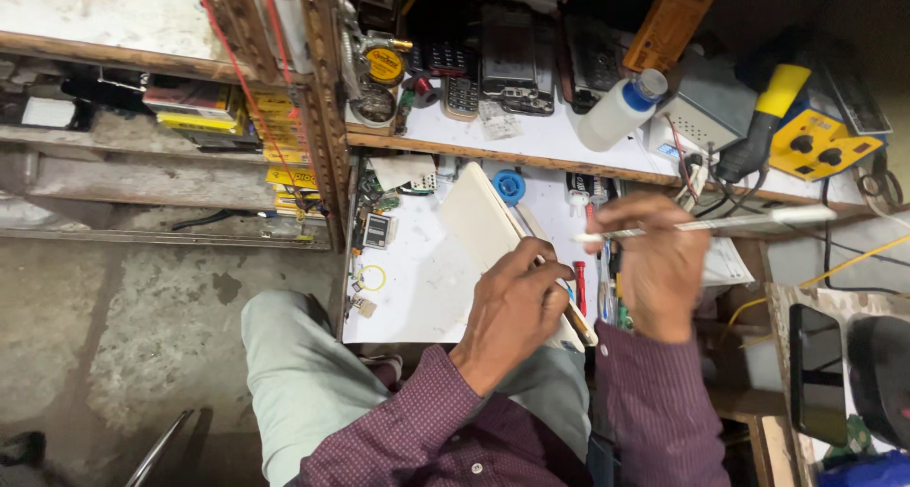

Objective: The person sits at a cluttered repair workbench and pries open the back cover of a white tablet. They first wipe the screen with a small cloth, then work a thin metal tool along the edge of the casing, working around the perimeter to separate the cover from the body.

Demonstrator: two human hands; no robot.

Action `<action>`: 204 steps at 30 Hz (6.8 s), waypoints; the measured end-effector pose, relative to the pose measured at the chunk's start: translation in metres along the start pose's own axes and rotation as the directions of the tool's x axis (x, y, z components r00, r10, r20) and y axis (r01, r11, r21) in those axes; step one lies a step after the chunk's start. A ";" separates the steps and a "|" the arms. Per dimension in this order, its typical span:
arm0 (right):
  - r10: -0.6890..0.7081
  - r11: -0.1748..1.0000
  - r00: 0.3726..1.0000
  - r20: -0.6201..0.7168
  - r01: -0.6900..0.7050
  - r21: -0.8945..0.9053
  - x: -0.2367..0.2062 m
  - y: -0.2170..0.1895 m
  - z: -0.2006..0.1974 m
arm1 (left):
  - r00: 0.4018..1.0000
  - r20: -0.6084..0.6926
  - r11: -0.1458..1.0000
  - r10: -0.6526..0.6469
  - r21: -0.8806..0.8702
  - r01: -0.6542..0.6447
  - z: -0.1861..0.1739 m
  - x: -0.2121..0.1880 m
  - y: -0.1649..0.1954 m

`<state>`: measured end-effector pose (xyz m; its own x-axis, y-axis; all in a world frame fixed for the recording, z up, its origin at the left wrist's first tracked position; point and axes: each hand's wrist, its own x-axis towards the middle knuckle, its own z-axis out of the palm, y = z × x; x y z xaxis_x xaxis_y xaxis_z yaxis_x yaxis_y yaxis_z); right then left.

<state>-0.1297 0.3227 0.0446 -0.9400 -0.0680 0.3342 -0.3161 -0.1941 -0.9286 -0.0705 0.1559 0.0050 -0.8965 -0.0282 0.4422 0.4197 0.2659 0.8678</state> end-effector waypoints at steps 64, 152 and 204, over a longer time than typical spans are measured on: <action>0.094 0.471 0.913 0.397 0.311 -0.826 0.038 0.004 0.074 | 0.998 0.061 0.982 0.011 0.189 -0.022 0.009 0.006 -0.012; 0.049 0.993 0.988 -0.147 -0.064 -0.096 -0.113 0.051 -0.047 | 0.999 0.047 0.997 0.024 0.068 -0.027 -0.004 0.009 -0.001; 0.150 0.537 0.846 0.512 0.365 -0.761 0.040 -0.056 0.054 | 0.888 -0.312 0.941 -0.337 -0.136 0.309 -0.042 0.021 -0.035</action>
<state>-0.1423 0.2785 0.1188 -0.7770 -0.5876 0.2260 -0.6104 0.6153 -0.4988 -0.0980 0.1061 -0.0063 -0.8936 -0.4149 0.1710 0.1369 0.1108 0.9844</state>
